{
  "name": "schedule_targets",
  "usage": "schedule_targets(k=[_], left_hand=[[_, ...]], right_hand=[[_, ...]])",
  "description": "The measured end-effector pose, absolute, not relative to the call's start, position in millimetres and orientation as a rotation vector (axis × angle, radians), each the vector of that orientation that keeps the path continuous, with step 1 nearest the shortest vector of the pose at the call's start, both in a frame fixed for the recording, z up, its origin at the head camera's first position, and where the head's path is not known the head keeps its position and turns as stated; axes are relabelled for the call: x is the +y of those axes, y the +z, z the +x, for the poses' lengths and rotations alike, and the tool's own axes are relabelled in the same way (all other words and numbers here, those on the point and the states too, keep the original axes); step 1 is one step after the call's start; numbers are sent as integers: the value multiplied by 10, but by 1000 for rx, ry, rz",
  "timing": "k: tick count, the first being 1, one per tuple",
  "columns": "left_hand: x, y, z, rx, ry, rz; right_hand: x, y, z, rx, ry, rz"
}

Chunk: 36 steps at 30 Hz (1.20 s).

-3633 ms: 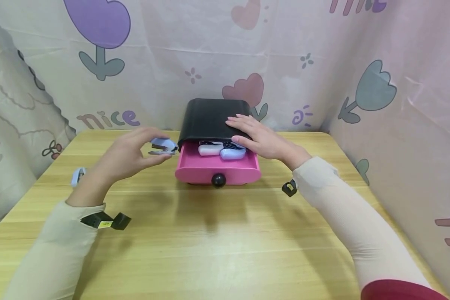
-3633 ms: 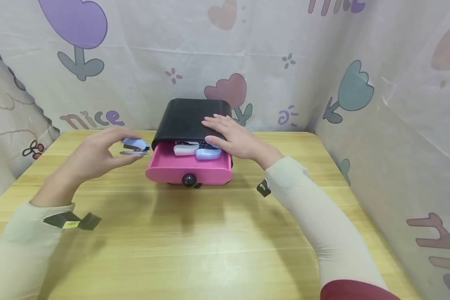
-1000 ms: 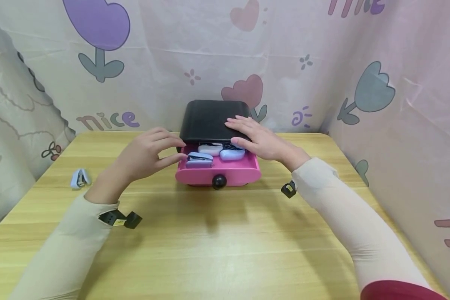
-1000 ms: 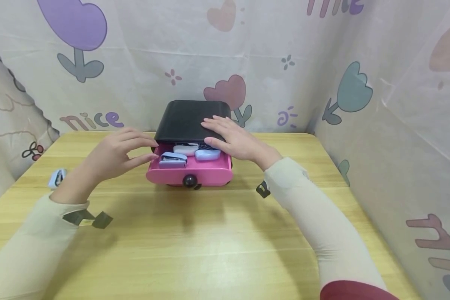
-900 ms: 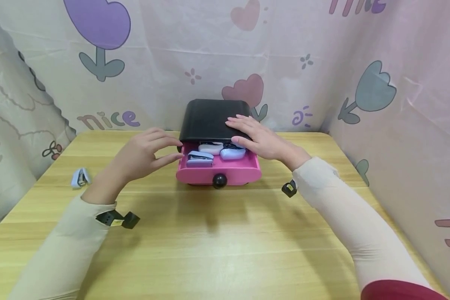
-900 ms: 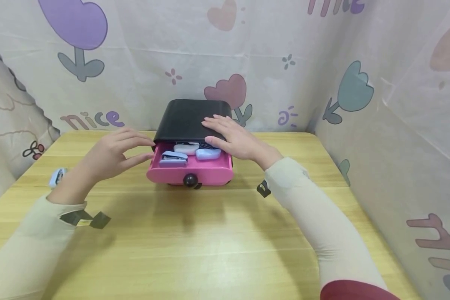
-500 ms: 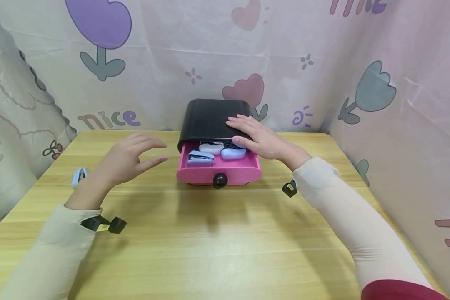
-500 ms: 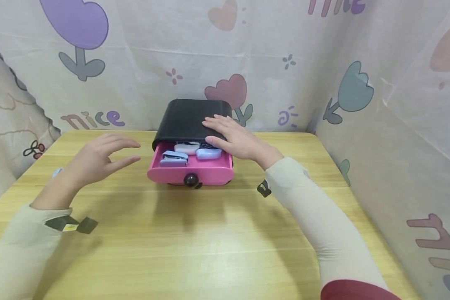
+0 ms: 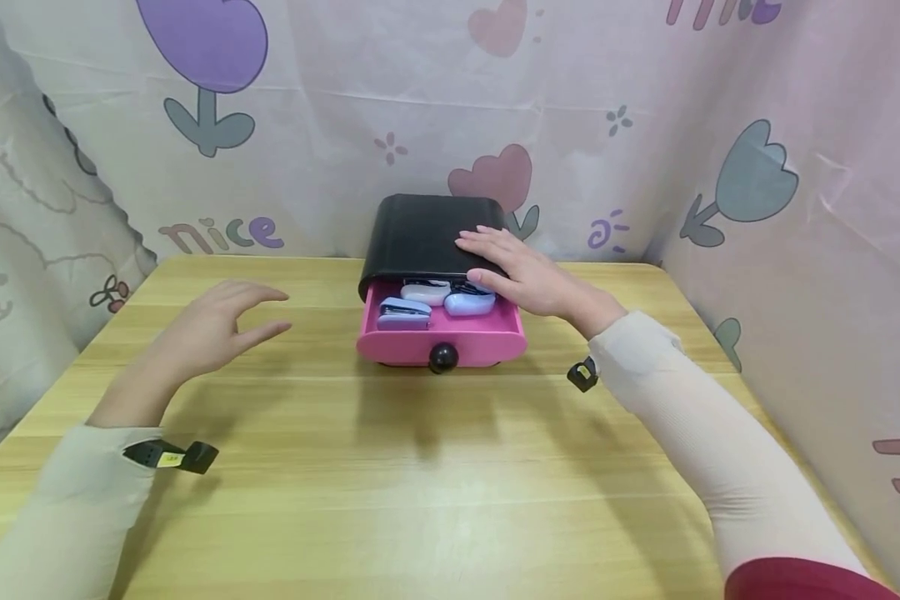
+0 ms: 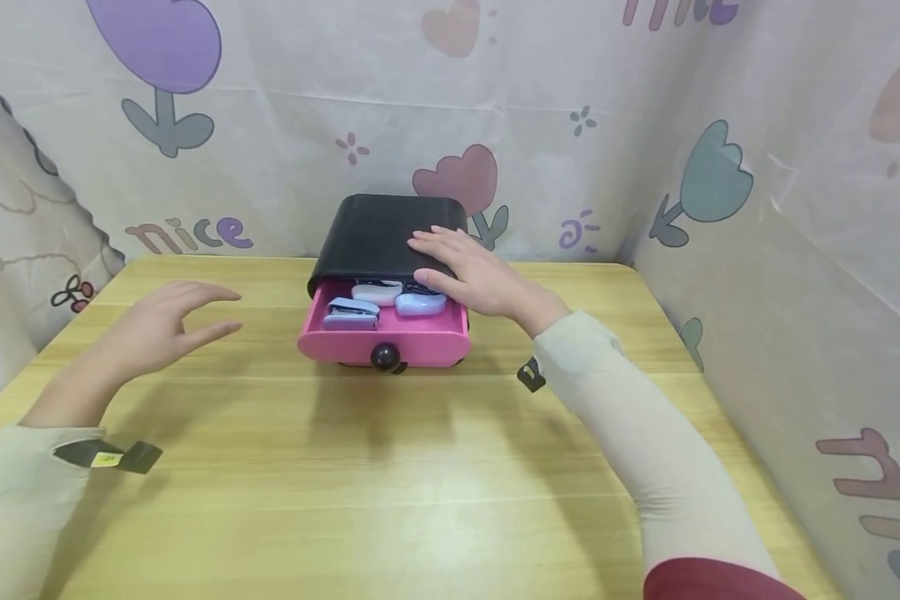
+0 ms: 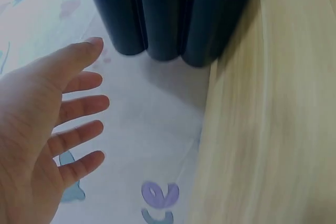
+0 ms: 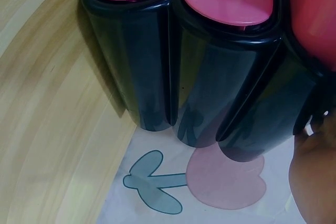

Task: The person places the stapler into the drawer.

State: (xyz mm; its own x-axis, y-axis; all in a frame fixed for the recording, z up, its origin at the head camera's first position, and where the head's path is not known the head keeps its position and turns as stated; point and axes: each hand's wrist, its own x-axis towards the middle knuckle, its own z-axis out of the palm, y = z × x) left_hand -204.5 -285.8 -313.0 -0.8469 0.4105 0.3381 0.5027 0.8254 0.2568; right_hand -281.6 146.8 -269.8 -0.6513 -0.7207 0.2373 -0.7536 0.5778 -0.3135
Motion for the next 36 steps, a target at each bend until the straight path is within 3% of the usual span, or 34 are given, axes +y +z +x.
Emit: schedule_targets(k=[36], left_hand=[[-4014, -3679, -2081, -3026, -565, -319]], right_hand=[[1453, -2716, -2819, -2691, 625, 1300]])
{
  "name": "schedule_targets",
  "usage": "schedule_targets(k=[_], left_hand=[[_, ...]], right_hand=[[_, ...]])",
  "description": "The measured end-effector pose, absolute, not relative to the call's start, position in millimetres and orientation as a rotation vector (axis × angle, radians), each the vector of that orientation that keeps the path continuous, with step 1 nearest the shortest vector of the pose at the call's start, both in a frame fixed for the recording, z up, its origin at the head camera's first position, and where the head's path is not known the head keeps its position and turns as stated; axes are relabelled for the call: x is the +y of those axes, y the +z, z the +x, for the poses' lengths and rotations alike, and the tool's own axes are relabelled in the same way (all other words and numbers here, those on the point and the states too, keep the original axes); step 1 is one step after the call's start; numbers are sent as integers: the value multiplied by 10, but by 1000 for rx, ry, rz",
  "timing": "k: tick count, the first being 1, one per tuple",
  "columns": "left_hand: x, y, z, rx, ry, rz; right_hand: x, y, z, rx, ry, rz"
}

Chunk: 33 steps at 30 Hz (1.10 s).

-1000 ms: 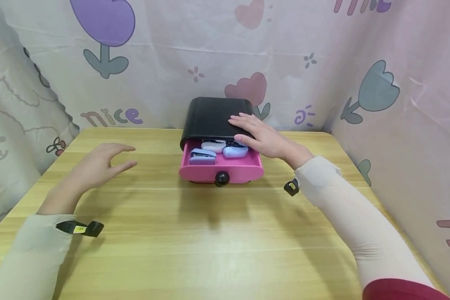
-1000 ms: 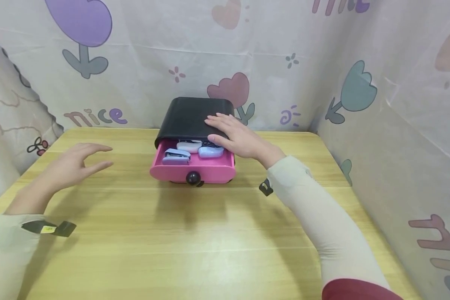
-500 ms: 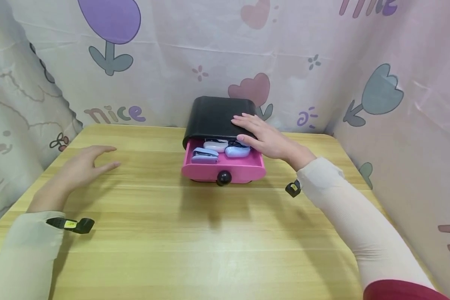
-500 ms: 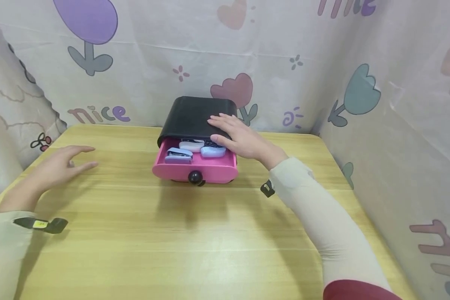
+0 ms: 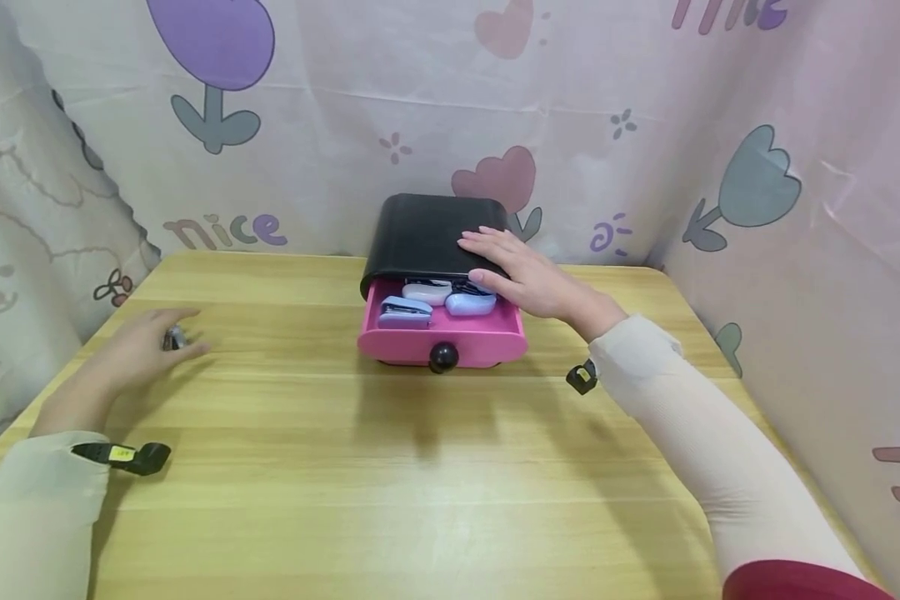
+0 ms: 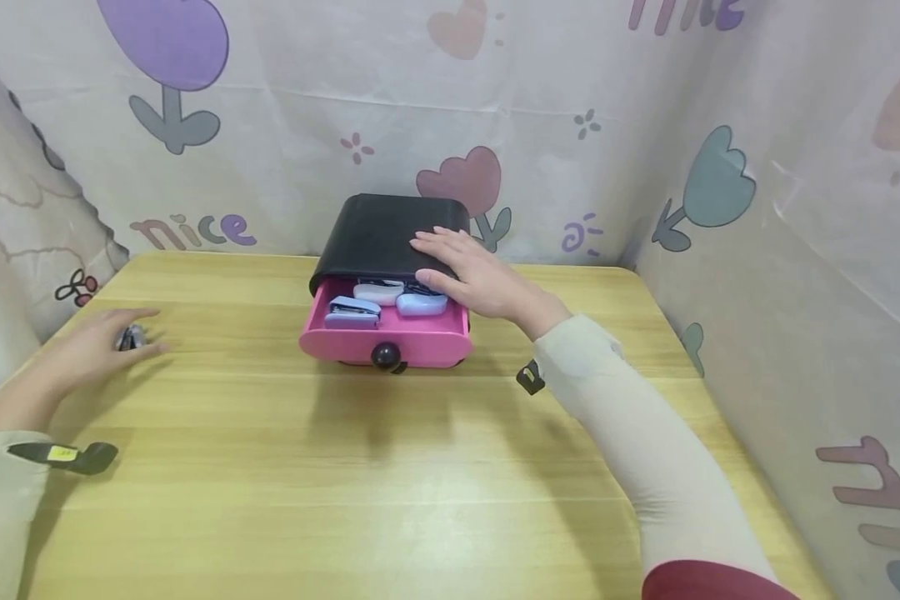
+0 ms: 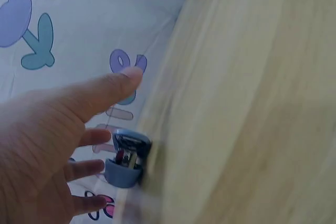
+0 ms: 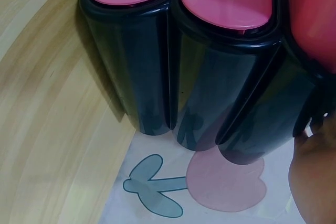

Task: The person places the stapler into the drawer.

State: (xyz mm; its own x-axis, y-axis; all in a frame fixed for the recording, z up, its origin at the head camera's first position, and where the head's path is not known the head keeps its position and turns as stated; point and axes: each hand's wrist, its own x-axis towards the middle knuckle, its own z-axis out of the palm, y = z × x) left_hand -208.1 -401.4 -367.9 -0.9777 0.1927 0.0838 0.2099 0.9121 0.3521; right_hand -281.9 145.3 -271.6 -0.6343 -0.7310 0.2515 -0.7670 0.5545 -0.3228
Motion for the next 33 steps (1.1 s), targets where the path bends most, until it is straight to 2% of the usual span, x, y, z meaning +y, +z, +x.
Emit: schedule_targets(k=[16, 28, 33], left_hand=[[-4218, -3860, -2070, -3046, -528, -211], [-4223, -3858, -2072, -3036, -542, -284], [-4217, -3843, -2073, -3068, -540, -179]], right_hand=[[1453, -2713, -2792, -2704, 624, 1279], [1455, -2715, -2812, -2717, 627, 1280], [1455, -2700, -2807, -2716, 630, 1274]])
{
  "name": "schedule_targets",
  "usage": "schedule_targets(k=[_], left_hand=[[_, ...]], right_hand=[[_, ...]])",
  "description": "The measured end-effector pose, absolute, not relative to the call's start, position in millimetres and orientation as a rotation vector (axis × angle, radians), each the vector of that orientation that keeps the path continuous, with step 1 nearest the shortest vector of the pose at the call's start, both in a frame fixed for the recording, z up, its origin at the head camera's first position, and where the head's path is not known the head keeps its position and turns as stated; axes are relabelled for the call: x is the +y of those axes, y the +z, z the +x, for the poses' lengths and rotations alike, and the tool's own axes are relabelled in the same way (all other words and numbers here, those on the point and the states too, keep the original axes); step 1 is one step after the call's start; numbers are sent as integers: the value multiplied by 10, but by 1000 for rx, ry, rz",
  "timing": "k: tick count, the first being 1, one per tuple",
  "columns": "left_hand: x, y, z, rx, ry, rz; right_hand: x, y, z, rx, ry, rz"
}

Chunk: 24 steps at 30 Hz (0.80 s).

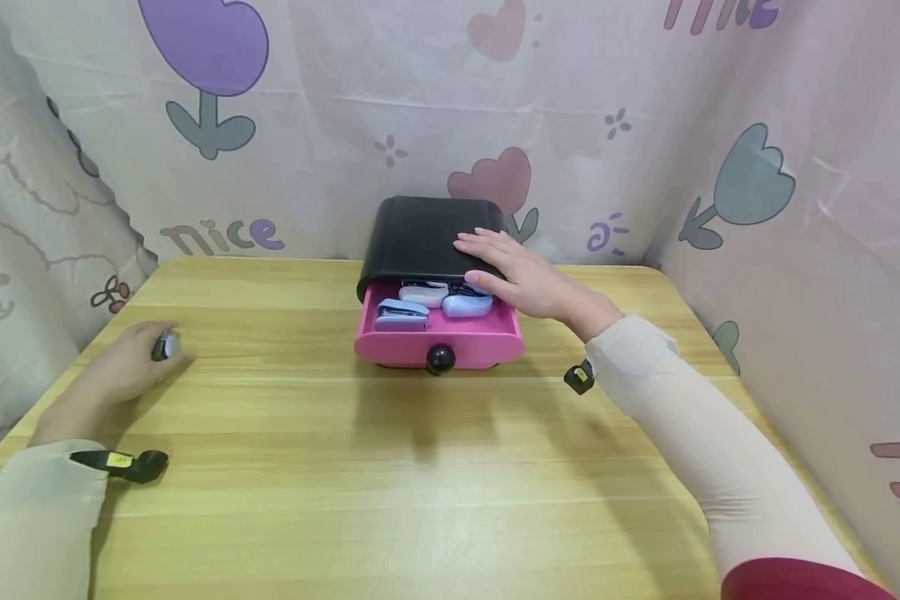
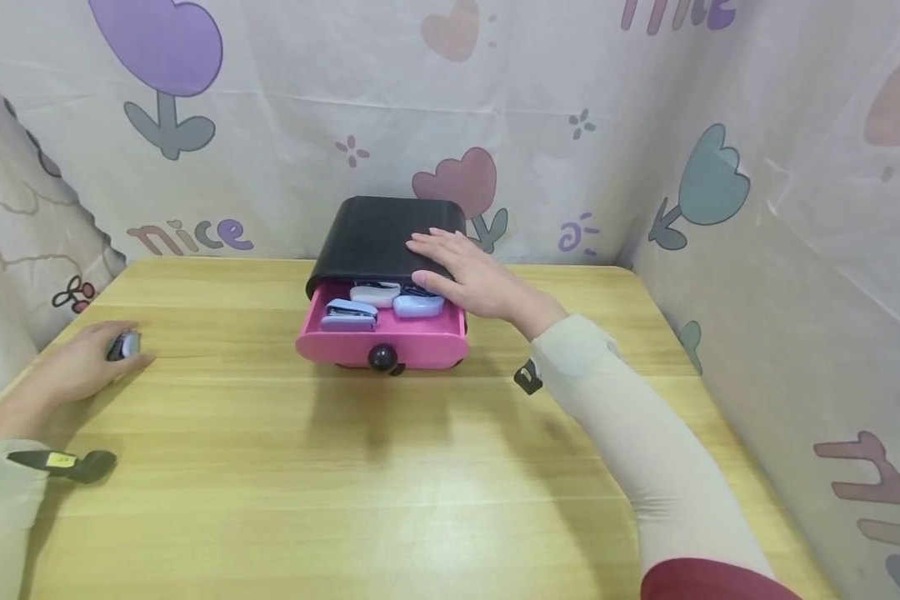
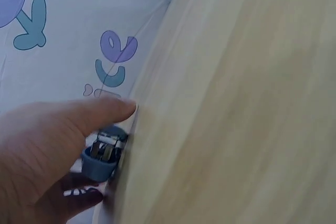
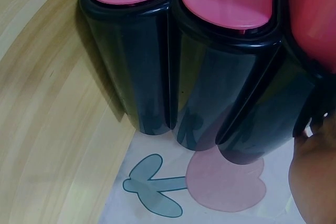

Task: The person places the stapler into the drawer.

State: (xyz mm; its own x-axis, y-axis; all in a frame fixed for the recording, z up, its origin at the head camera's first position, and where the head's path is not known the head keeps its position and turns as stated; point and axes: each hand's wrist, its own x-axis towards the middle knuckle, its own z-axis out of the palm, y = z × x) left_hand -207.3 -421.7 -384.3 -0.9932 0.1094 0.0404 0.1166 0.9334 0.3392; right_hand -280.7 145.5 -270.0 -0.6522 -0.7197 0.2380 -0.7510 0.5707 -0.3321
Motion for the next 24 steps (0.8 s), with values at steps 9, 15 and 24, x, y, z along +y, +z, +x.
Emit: schedule_targets(k=[9, 15, 24], left_hand=[[-4213, -3815, -2069, -3106, -443, -71], [-4205, -3777, -2057, -3093, -413, -118], [-4126, -3687, -2035, -3066, -452, -150]], right_hand=[[1456, -2693, -2799, -2717, 633, 1278], [1453, -2700, -2808, -2724, 640, 1272], [1450, -2709, -2809, -2710, 623, 1277]])
